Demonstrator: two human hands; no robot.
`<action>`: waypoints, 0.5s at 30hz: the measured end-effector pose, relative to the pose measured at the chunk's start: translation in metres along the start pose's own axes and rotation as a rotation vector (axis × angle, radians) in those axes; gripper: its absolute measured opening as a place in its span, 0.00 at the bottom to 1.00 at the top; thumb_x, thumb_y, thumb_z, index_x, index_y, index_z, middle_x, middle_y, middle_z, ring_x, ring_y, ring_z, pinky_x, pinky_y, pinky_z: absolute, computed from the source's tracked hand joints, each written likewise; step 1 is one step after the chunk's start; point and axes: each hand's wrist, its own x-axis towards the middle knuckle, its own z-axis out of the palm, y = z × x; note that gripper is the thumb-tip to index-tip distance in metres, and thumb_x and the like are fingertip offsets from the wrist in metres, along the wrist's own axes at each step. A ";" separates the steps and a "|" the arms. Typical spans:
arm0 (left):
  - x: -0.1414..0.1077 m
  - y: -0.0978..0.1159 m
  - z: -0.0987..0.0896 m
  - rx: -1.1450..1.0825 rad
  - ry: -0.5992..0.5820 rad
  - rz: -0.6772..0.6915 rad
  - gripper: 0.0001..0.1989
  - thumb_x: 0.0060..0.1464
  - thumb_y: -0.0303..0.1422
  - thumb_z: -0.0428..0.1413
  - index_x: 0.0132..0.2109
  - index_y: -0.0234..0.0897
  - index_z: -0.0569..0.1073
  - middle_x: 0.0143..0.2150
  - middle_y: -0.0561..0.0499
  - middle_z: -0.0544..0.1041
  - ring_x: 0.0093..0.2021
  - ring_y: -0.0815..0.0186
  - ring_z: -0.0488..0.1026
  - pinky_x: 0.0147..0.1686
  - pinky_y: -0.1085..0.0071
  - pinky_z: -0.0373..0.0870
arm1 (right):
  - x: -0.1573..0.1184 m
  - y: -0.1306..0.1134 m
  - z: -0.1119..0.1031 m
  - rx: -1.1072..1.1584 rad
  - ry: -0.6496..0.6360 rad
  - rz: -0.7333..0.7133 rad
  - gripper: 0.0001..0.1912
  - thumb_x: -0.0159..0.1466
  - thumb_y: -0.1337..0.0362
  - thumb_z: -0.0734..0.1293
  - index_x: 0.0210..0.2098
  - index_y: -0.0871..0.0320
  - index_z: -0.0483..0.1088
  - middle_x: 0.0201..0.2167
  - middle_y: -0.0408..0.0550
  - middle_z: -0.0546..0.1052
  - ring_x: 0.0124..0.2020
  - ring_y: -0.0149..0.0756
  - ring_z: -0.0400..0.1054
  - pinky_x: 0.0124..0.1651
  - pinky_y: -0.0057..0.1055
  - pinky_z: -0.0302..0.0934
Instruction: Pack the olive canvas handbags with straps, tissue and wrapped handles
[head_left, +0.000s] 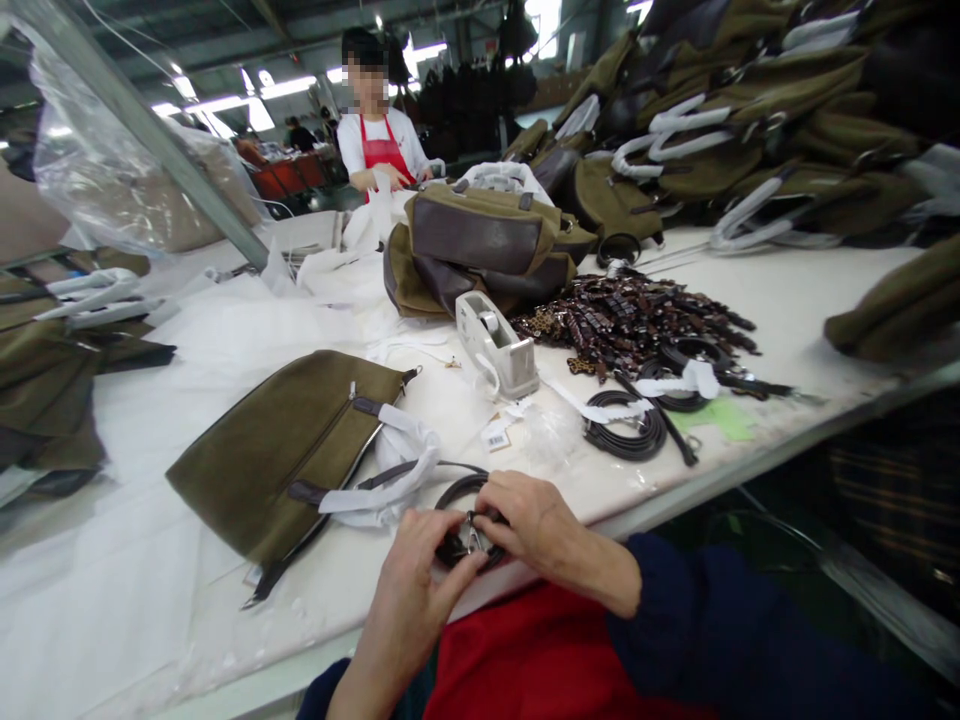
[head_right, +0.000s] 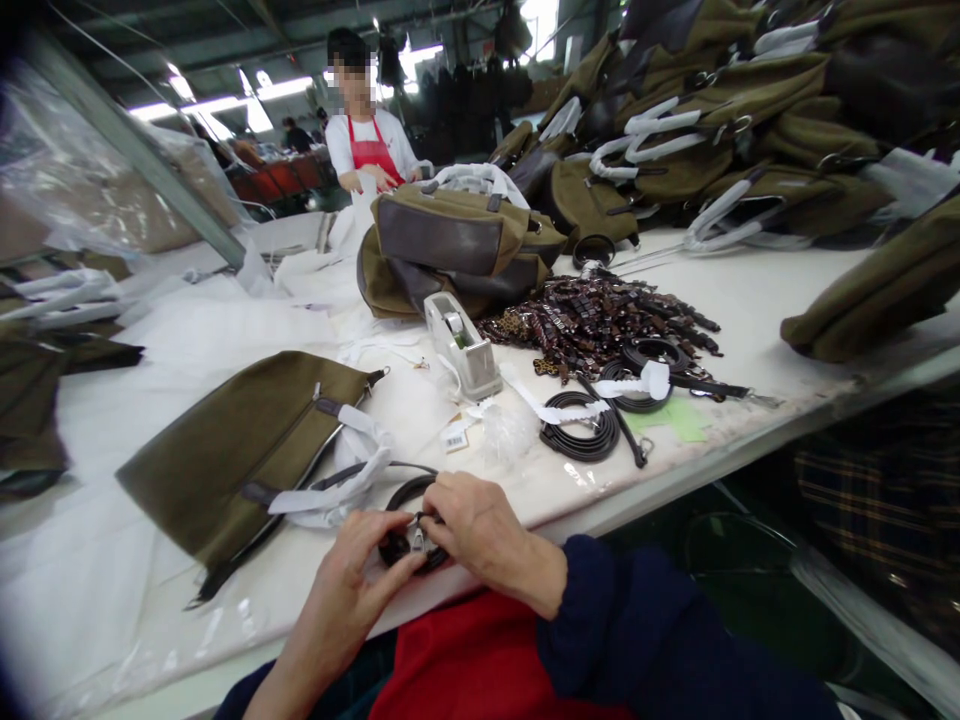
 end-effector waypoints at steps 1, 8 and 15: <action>0.001 0.001 0.001 0.014 0.000 0.001 0.12 0.60 0.36 0.59 0.50 0.42 0.70 0.43 0.50 0.75 0.44 0.58 0.68 0.44 0.62 0.67 | 0.000 0.000 0.002 0.012 0.011 0.018 0.04 0.63 0.66 0.70 0.34 0.58 0.71 0.32 0.44 0.73 0.35 0.35 0.65 0.37 0.29 0.56; 0.006 0.009 0.003 0.099 0.003 -0.039 0.14 0.58 0.29 0.59 0.50 0.40 0.70 0.40 0.49 0.74 0.42 0.56 0.69 0.42 0.60 0.67 | -0.002 -0.002 0.002 0.093 0.037 0.068 0.03 0.63 0.67 0.70 0.34 0.60 0.71 0.31 0.44 0.72 0.34 0.34 0.65 0.38 0.29 0.56; 0.009 0.010 -0.002 0.062 -0.040 -0.022 0.11 0.60 0.25 0.54 0.48 0.42 0.71 0.40 0.50 0.73 0.42 0.59 0.70 0.41 0.63 0.67 | 0.000 0.004 -0.017 0.174 -0.073 -0.015 0.03 0.61 0.68 0.71 0.34 0.59 0.73 0.31 0.44 0.73 0.35 0.33 0.65 0.37 0.28 0.55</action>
